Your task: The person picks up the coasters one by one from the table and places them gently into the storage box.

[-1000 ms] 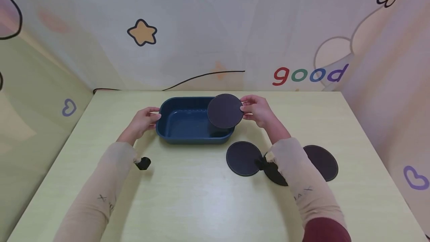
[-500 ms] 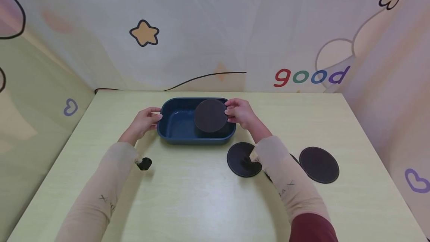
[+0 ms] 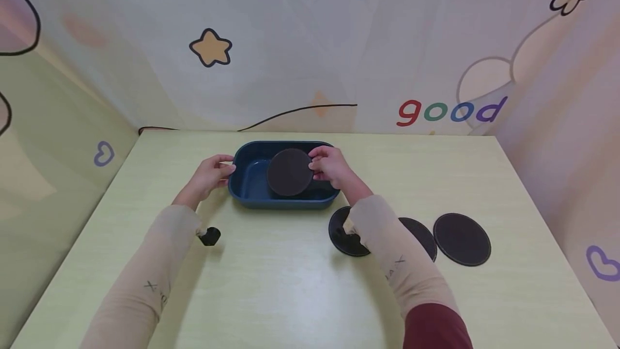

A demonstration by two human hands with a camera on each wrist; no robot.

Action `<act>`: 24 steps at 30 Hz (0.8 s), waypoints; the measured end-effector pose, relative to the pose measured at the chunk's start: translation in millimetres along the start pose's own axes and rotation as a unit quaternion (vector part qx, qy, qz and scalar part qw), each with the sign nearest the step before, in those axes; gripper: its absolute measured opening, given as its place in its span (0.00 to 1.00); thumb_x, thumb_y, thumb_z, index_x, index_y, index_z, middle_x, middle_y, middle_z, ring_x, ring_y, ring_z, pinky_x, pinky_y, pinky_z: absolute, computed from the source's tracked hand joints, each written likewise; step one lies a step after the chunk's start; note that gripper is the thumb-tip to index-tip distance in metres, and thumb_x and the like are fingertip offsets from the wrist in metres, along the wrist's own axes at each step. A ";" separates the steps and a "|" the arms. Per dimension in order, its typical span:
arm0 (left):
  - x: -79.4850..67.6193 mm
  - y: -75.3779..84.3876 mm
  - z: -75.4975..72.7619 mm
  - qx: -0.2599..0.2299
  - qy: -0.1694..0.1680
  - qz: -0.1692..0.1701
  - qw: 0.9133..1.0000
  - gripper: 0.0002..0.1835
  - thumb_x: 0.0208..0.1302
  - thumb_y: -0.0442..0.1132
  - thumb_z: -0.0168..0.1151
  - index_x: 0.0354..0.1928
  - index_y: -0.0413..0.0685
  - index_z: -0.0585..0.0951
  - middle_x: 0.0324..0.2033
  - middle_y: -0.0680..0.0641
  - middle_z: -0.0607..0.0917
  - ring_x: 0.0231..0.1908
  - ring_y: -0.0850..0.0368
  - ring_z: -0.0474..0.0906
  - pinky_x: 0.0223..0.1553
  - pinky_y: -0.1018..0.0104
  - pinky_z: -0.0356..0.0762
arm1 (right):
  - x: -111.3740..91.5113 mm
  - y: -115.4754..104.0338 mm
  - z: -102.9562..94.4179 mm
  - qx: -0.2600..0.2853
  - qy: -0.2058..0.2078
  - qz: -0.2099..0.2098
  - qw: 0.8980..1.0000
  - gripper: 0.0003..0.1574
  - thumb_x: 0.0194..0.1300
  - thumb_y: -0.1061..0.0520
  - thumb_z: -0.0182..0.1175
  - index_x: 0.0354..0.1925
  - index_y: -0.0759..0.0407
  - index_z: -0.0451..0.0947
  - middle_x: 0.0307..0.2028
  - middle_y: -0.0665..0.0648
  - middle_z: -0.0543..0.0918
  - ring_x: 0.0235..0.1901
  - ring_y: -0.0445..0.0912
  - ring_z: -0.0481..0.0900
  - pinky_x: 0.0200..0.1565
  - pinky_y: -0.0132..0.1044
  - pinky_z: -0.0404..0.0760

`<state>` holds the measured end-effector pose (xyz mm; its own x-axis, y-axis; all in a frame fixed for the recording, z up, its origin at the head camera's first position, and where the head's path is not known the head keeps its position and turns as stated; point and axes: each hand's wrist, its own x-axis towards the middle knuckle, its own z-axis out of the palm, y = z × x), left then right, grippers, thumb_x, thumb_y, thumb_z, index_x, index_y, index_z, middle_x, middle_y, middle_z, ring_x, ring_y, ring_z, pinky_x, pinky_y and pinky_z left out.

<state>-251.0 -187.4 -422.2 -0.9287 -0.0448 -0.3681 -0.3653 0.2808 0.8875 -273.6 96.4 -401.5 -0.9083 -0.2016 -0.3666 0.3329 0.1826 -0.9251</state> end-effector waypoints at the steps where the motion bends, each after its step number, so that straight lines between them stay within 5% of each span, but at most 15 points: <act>1: 0.0 0.1 0.0 0.001 0.000 -0.001 1.000 0.21 0.65 0.38 0.50 0.59 0.44 0.66 0.40 0.46 0.72 0.30 0.61 0.72 0.29 0.77 0.74 | 0.8 0.6 1.4 0.001 0.001 0.002 1.000 0.19 0.60 0.69 0.52 0.51 0.67 0.65 0.32 0.55 0.69 0.20 0.40 0.70 0.24 0.29 0.74; 12: -0.9 1.7 0.7 -0.001 0.000 -0.004 1.000 0.21 0.65 0.38 0.50 0.59 0.45 0.65 0.40 0.47 0.72 0.30 0.61 0.72 0.30 0.76 0.74 | 14.7 15.0 12.3 -0.007 0.011 0.016 1.000 0.17 0.59 0.70 0.53 0.48 0.67 0.68 0.30 0.53 0.70 0.20 0.41 0.69 0.22 0.29 0.74; 24: -1.1 1.8 1.0 -0.001 0.002 -0.007 1.000 0.21 0.65 0.38 0.50 0.59 0.46 0.66 0.42 0.46 0.72 0.32 0.60 0.72 0.29 0.77 0.74 | 20.8 20.7 21.5 -0.110 0.048 0.011 0.993 0.15 0.58 0.67 0.54 0.46 0.65 0.71 0.35 0.57 0.74 0.25 0.44 0.73 0.23 0.29 0.76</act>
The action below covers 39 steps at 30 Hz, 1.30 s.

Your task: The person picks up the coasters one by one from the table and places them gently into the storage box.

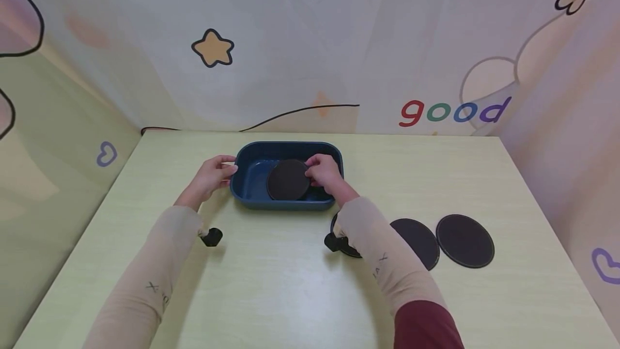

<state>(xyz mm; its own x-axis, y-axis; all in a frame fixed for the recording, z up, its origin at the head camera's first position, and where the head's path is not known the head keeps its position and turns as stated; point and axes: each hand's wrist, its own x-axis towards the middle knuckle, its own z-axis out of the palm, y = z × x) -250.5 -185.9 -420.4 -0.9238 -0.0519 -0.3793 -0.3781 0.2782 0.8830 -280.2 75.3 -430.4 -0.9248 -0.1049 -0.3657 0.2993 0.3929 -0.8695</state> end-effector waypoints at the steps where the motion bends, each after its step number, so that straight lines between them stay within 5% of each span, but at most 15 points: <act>1: -0.1 0.0 0.1 0.000 0.000 0.000 1.000 0.21 0.65 0.38 0.50 0.59 0.46 0.66 0.42 0.46 0.72 0.32 0.59 0.73 0.29 0.77 0.74 | 0.3 0.4 0.2 -0.005 -0.001 -0.001 1.000 0.15 0.59 0.67 0.54 0.46 0.65 0.70 0.35 0.57 0.74 0.25 0.44 0.73 0.23 0.29 0.75; 12: -1.1 -0.3 1.5 0.006 0.005 0.001 1.000 0.20 0.65 0.38 0.50 0.59 0.46 0.66 0.42 0.46 0.72 0.34 0.57 0.73 0.29 0.77 0.73 | -5.6 0.1 -0.9 -0.049 -0.047 -0.007 0.998 0.25 0.57 0.67 0.56 0.53 0.65 0.65 0.34 0.55 0.70 0.31 0.44 0.72 0.30 0.34 0.79; 19: -1.6 -0.8 1.2 0.008 0.004 0.005 1.000 0.20 0.65 0.38 0.50 0.59 0.45 0.66 0.40 0.46 0.72 0.31 0.60 0.72 0.30 0.75 0.74 | -16.4 -5.8 -11.5 -0.080 -0.067 -0.046 0.993 0.24 0.57 0.66 0.57 0.53 0.65 0.66 0.39 0.59 0.69 0.35 0.50 0.72 0.31 0.36 0.80; 30: 0.7 -0.6 1.0 0.008 0.007 0.006 1.000 0.20 0.65 0.38 0.50 0.58 0.46 0.66 0.40 0.46 0.72 0.30 0.60 0.72 0.29 0.77 0.73 | -42.1 -11.6 -44.2 -0.150 -0.142 -0.124 0.971 0.23 0.59 0.63 0.56 0.53 0.67 0.65 0.44 0.64 0.72 0.35 0.49 0.73 0.33 0.36 0.77; 39: 2.5 -1.5 0.7 0.006 0.008 0.007 1.000 0.20 0.64 0.38 0.51 0.58 0.45 0.66 0.39 0.47 0.71 0.29 0.61 0.71 0.28 0.77 0.73 | -60.9 -2.4 -74.6 -0.146 -0.194 -0.158 0.957 0.22 0.58 0.62 0.57 0.51 0.66 0.66 0.41 0.62 0.72 0.36 0.47 0.73 0.35 0.37 0.77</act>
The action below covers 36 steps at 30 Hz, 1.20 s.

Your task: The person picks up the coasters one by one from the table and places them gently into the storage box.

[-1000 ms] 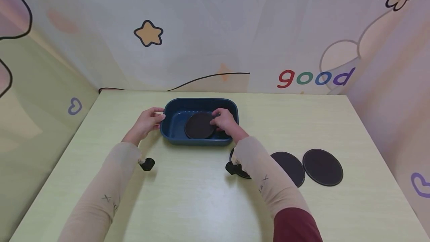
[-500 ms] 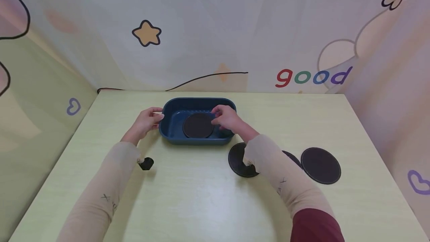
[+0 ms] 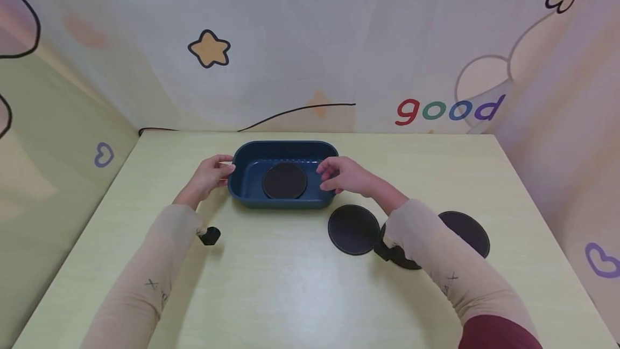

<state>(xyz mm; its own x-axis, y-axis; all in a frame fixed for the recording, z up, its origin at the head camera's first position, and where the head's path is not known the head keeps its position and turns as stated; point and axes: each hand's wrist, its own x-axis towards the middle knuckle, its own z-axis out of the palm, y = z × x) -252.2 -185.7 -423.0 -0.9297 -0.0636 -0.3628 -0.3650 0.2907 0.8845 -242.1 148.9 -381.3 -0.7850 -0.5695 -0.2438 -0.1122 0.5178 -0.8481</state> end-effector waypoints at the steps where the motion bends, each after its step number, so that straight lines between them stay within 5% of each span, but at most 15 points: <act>1: -0.2 0.2 -0.2 0.000 0.000 0.000 1.000 0.20 0.64 0.38 0.51 0.59 0.45 0.66 0.39 0.47 0.71 0.29 0.61 0.71 0.27 0.77 0.73 | -3.5 1.1 -2.3 0.000 -0.003 0.000 1.000 0.22 0.58 0.62 0.57 0.51 0.66 0.66 0.40 0.62 0.72 0.35 0.48 0.73 0.35 0.37 0.77; 15: -1.0 0.2 0.1 0.003 0.001 -0.007 1.000 0.20 0.65 0.38 0.50 0.59 0.46 0.66 0.40 0.47 0.71 0.31 0.60 0.72 0.28 0.77 0.74 | -35.7 33.1 -26.7 -0.003 -0.010 0.060 0.998 0.30 0.57 0.57 0.59 0.55 0.65 0.61 0.45 0.69 0.69 0.37 0.50 0.74 0.38 0.40 0.78; 36: 0.1 0.1 -0.9 0.008 -0.003 -0.010 1.000 0.21 0.65 0.39 0.50 0.59 0.47 0.66 0.40 0.47 0.71 0.32 0.58 0.72 0.29 0.78 0.74 | -38.4 82.1 -24.0 0.038 -0.022 0.117 0.992 0.27 0.58 0.59 0.57 0.54 0.66 0.61 0.41 0.61 0.71 0.35 0.49 0.72 0.37 0.37 0.75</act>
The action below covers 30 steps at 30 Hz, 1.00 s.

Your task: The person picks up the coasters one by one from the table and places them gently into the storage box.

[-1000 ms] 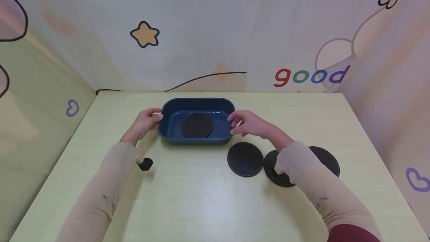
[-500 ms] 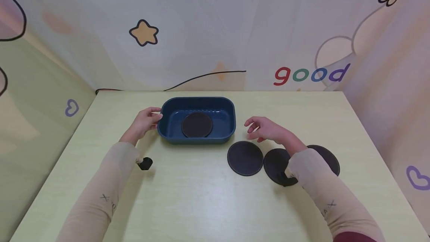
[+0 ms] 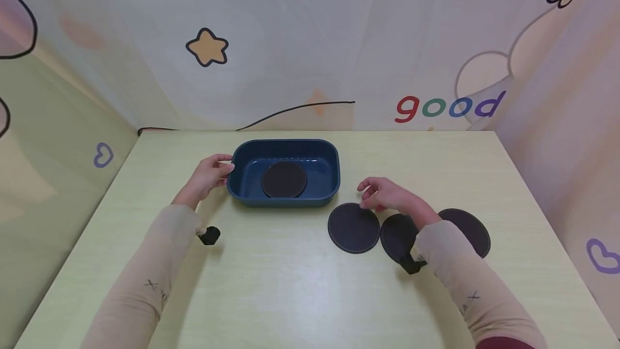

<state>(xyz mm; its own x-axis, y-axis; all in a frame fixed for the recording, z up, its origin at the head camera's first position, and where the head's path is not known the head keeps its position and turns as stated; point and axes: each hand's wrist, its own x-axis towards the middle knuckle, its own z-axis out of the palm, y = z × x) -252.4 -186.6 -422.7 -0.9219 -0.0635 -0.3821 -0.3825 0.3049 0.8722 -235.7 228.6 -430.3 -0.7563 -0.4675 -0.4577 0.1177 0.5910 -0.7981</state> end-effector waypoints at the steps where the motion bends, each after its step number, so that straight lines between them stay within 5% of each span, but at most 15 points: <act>1: -0.1 -0.2 0.0 -0.001 0.000 0.000 1.000 0.21 0.65 0.39 0.50 0.59 0.47 0.66 0.40 0.47 0.71 0.32 0.58 0.72 0.29 0.77 0.74 | 0.5 1.1 0.7 -0.001 -0.001 0.000 1.000 0.27 0.58 0.59 0.57 0.53 0.66 0.61 0.40 0.61 0.71 0.35 0.49 0.72 0.36 0.36 0.75; 18: -2.2 -0.3 1.0 -0.002 0.003 0.004 1.000 0.21 0.65 0.39 0.50 0.59 0.46 0.66 0.39 0.48 0.71 0.30 0.60 0.72 0.28 0.77 0.73 | 6.2 4.8 14.9 -0.104 0.006 -0.046 0.993 0.22 0.54 0.64 0.60 0.48 0.67 0.68 0.32 0.59 0.73 0.33 0.46 0.69 0.35 0.33 0.70; 30: -1.2 1.5 0.9 -0.006 0.005 0.002 1.000 0.21 0.65 0.39 0.50 0.59 0.47 0.66 0.40 0.48 0.71 0.31 0.59 0.72 0.28 0.77 0.73 | 11.2 -1.4 19.7 -0.199 0.023 -0.030 0.979 0.17 0.49 0.64 0.63 0.39 0.65 0.70 0.32 0.58 0.73 0.34 0.48 0.68 0.37 0.36 0.68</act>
<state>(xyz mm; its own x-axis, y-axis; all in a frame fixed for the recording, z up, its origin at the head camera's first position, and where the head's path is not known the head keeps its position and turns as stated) -251.8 -185.3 -421.2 -0.9236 -0.0715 -0.3766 -0.3804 0.2930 0.8772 -231.7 209.6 -442.1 -0.7839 -0.4842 -0.3887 -0.1816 0.7774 -0.6022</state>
